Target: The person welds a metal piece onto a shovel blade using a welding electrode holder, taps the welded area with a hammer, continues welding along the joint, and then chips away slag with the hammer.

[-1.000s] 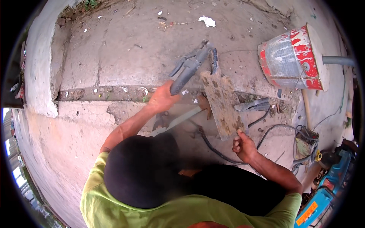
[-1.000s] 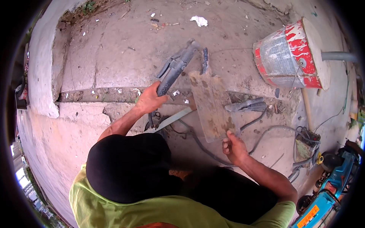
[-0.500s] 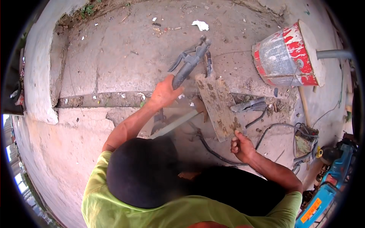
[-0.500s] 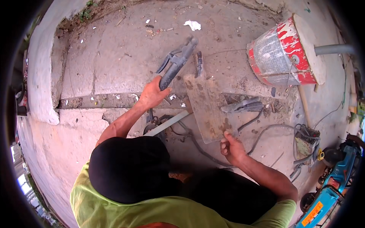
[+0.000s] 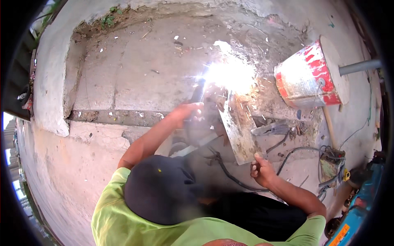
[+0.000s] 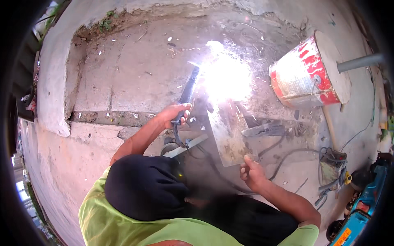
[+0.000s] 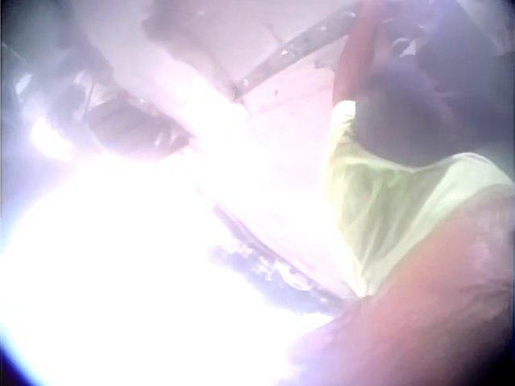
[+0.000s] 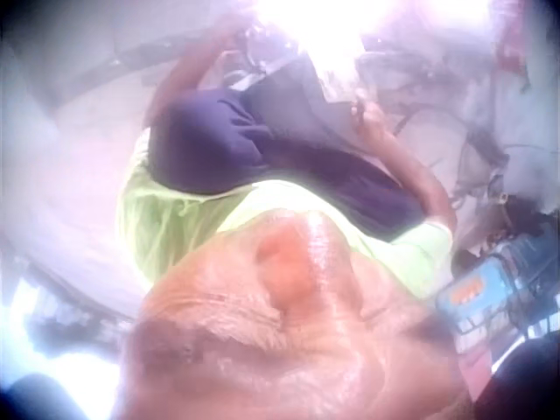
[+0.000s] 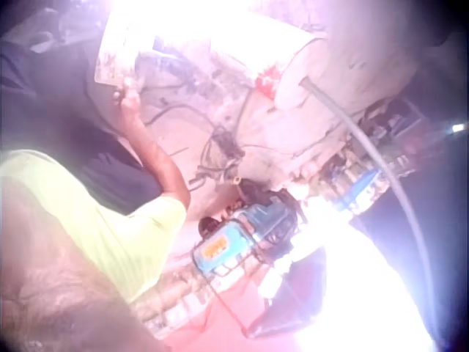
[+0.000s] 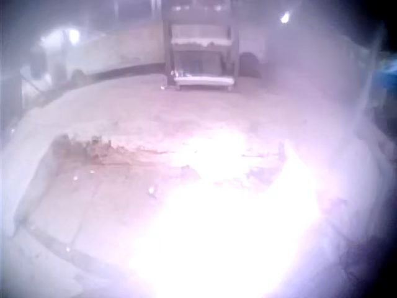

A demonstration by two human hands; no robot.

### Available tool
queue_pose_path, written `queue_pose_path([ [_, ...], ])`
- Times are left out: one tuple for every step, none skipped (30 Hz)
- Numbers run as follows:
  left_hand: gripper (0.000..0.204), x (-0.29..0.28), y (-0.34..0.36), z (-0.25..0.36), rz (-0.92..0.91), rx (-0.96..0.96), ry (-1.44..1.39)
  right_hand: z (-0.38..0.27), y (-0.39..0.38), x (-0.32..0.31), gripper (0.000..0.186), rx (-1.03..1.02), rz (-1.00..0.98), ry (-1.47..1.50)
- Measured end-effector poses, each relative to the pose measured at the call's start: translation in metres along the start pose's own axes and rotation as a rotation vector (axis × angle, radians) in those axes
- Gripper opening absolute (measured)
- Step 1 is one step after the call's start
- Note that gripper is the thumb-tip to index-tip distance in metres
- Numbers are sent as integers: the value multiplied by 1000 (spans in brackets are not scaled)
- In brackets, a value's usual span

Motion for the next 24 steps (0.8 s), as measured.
queue_pose_path([
  [17,2,-1,2,-62,66,-15,0,-3,3,25,-30,-3,44],
  [17,5,-1,4,-129,131,-33,0,-6,8,23,-14,-34,21],
  [17,0,2,0,-102,118,-29,0,-8,10,22,3,-64,-2],
  [17,-2,5,-1,-81,104,-24,2,-6,7,20,3,-26,50],
  [17,-6,9,-9,-18,34,-47,1,-7,6,20,-55,-9,54],
  [17,-14,11,-17,43,-38,-70,0,-8,9,20,-21,-58,49],
  [18,-14,21,-17,-6,51,-32,0,-14,16,20,12,-97,49],
  [19,-12,24,-15,-48,138,1,1,-14,9,21,-2,-35,42],
  [21,-18,29,-20,50,138,118,1,-10,9,21,-1,-28,50],
  [22,-25,32,-15,102,232,253,2,-8,10,22,21,-13,25],
  [24,-23,25,1,144,326,393,3,-5,7,22,43,7,9],
  [29,-20,16,6,192,373,297,3,0,2,24,29,-3,-4],
  [29,-13,3,13,168,352,303,3,-1,2,24,35,20,16],
  [31,-12,-7,21,200,364,313,2,-1,4,26,32,21,8],
  [33,-15,-14,26,243,381,321,2,-1,6,28,30,12,-8],
  [33,-14,-14,25,235,373,326,2,0,7,28,34,19,1],
  [37,-14,-15,27,238,412,332,1,-1,9,30,12,6,-24],
  [41,-14,-15,29,243,451,338,-1,-2,11,33,-9,-8,-50],
  [41,-13,-13,28,241,446,340,-1,-3,13,33,-5,-6,-46],
  [40,-14,-11,27,260,445,392,-1,-5,14,35,2,17,-51],
  [40,-15,-9,26,281,444,443,0,-7,14,36,8,39,-59],
  [40,-13,-8,25,280,444,443,0,-8,14,36,8,39,-58],
  [35,-11,-7,23,254,443,431,-1,-8,13,37,-2,53,-49],
  [31,-9,-6,22,229,441,419,-1,-9,12,38,-12,67,-41],
])
Point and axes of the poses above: each hand's wrist, its own y-axis towards the middle knuckle, its own x-axis out of the palm, z = x × y, the point moved 8 cm from there along y, towards the middle knuckle, and after that the axes turned 8 degrees about y, right-handed, at the moved point
